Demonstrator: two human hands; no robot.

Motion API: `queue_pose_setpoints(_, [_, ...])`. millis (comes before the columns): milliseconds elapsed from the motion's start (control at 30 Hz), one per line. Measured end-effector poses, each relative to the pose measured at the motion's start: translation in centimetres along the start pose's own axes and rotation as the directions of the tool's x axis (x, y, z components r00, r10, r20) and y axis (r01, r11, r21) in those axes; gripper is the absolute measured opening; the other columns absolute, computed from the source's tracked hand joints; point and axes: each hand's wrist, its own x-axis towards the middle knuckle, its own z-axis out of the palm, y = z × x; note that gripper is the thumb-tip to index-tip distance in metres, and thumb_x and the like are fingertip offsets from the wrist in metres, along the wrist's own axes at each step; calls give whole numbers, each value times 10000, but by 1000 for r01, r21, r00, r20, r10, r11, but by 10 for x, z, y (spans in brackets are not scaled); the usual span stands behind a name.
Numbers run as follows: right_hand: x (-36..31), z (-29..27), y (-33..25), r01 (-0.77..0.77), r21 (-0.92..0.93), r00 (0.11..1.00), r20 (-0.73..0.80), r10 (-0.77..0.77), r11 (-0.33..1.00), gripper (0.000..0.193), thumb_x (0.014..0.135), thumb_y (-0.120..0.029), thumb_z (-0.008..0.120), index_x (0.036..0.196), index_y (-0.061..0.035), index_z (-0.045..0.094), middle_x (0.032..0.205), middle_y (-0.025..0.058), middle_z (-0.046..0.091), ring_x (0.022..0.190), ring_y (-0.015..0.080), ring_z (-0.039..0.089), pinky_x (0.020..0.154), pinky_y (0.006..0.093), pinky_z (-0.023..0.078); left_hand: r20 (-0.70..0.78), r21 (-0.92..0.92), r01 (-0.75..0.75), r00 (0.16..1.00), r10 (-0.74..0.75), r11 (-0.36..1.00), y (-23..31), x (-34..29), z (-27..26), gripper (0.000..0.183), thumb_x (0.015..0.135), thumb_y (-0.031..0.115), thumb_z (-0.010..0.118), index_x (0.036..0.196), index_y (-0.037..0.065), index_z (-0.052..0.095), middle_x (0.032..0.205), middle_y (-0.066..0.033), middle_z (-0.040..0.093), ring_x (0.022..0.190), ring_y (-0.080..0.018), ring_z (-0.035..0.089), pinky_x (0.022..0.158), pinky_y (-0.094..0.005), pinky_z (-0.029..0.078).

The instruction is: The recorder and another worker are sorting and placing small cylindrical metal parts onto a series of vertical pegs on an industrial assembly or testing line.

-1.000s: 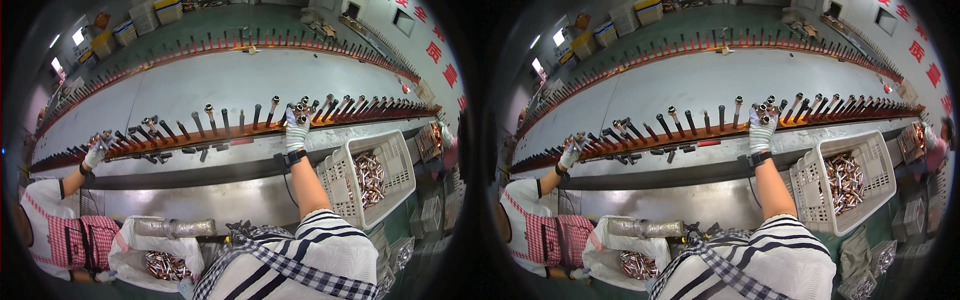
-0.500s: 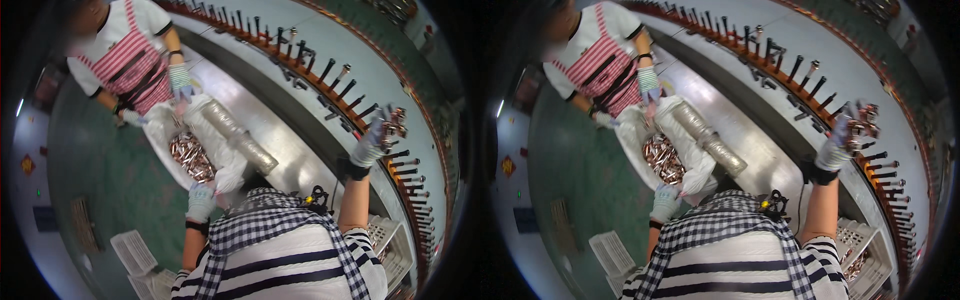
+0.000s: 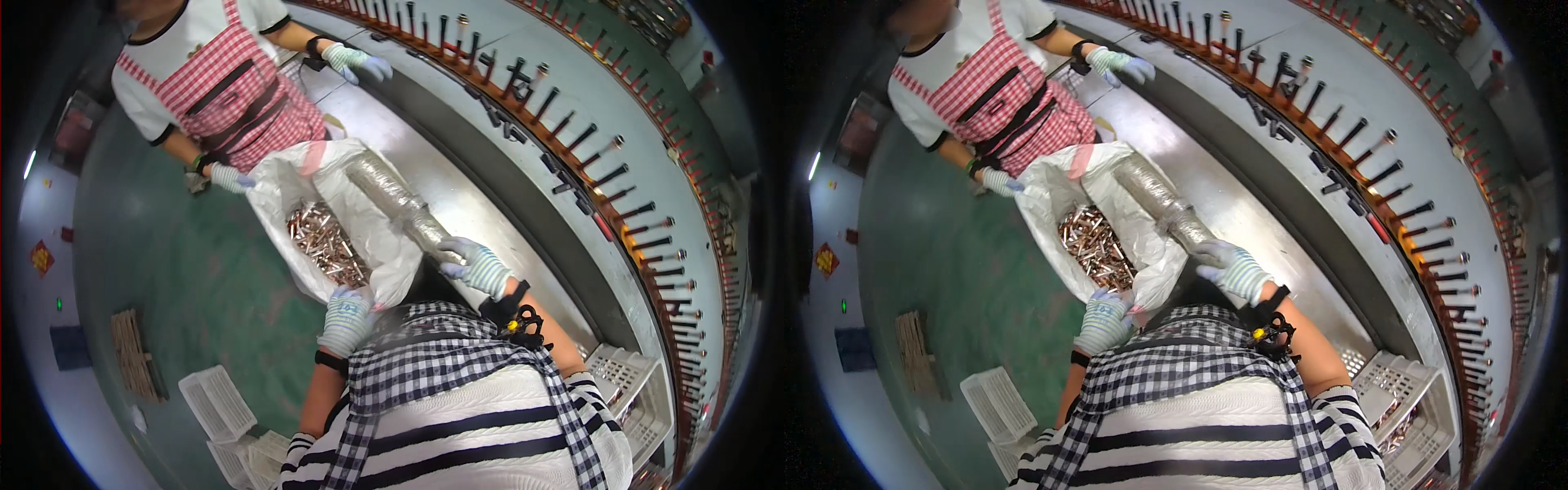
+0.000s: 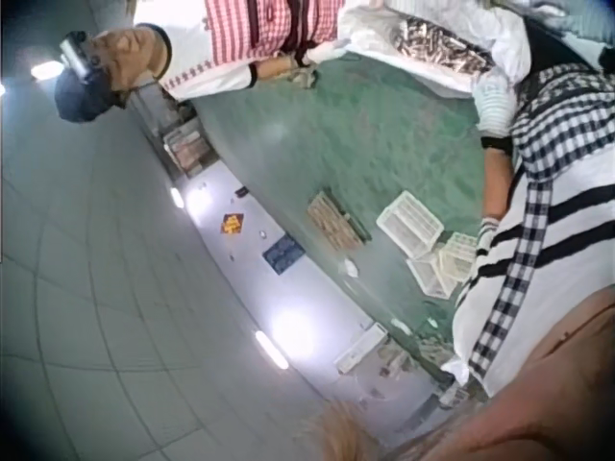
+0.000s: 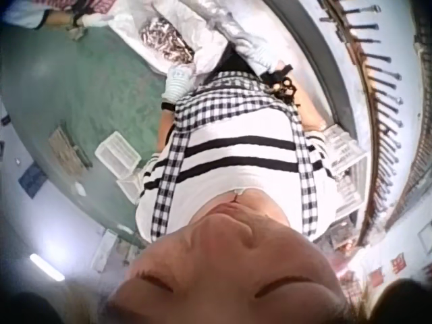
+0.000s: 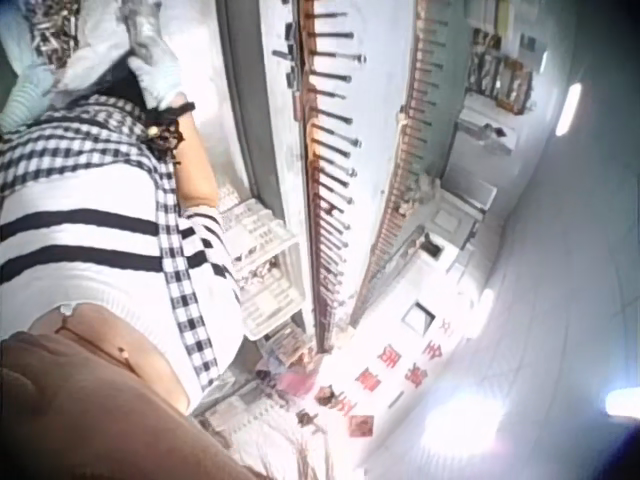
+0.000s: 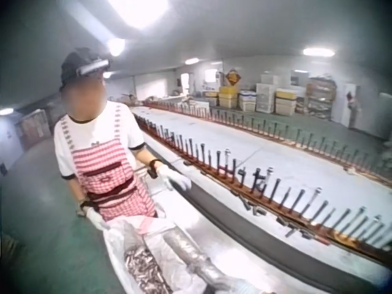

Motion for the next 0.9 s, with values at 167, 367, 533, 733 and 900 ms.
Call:
queue_pose_setpoints(167, [-119, -46, 84, -289, -43, 871, -425, 245, 956, 383, 833, -275, 603, 1155, -69, 575, 1224, 169, 543, 1154, 336, 490, 988, 395, 383, -90, 57, -214, 972, 219, 975, 23, 13, 27, 267, 835, 319, 545, 787, 60, 588, 752, -135, 593, 796, -293, 563, 838, -433, 373])
queue_pose_setpoints(367, [-292, -104, 122, -735, -171, 339, -931, 136, 656, 448, 685, -243, 698, 1088, -76, 598, 1161, 177, 556, 1078, 365, 516, 947, 415, 413, 298, 73, -189, 941, 159, 979, 30, 10, 32, 275, 674, 264, 688, 884, 92, 643, 800, -117, 613, 855, -280, 565, 892, -423, 362])
queue_pose_setpoints(533, [-432, -139, 78, -965, 213, -211, -977, 28, 152, 618, 684, -236, 722, 1245, -117, 491, 1334, 172, 419, 1227, 361, 396, 1017, 449, 335, 195, 124, -209, 964, 183, 970, 50, 30, -19, 367, 684, 275, 690, 974, 56, 638, 866, -134, 628, 876, -306, 570, 849, -425, 386])
queue_pose_setpoints(733, [-569, -119, 199, -692, 513, -404, -858, 316, 508, 747, 751, -93, 637, 1400, -85, 267, 1244, 254, 479, 1117, 409, 484, 971, 401, 389, -172, -576, -335, 942, 290, 746, 140, 128, -47, 541, 822, 187, 594, 1279, -45, 423, 1185, -211, 541, 1104, -307, 537, 949, -416, 410])
queue_pose_setpoints(900, [-529, -145, 138, -802, 485, -234, -792, 564, 348, 752, 789, -96, 570, 1435, -207, 202, 1049, 312, 574, 1007, 450, 552, 874, 435, 436, -89, -994, -107, 864, 496, 8, 310, 230, -56, 474, 903, 171, 520, 1309, -18, 365, 1285, -175, 455, 1120, -247, 515, 978, -359, 412])
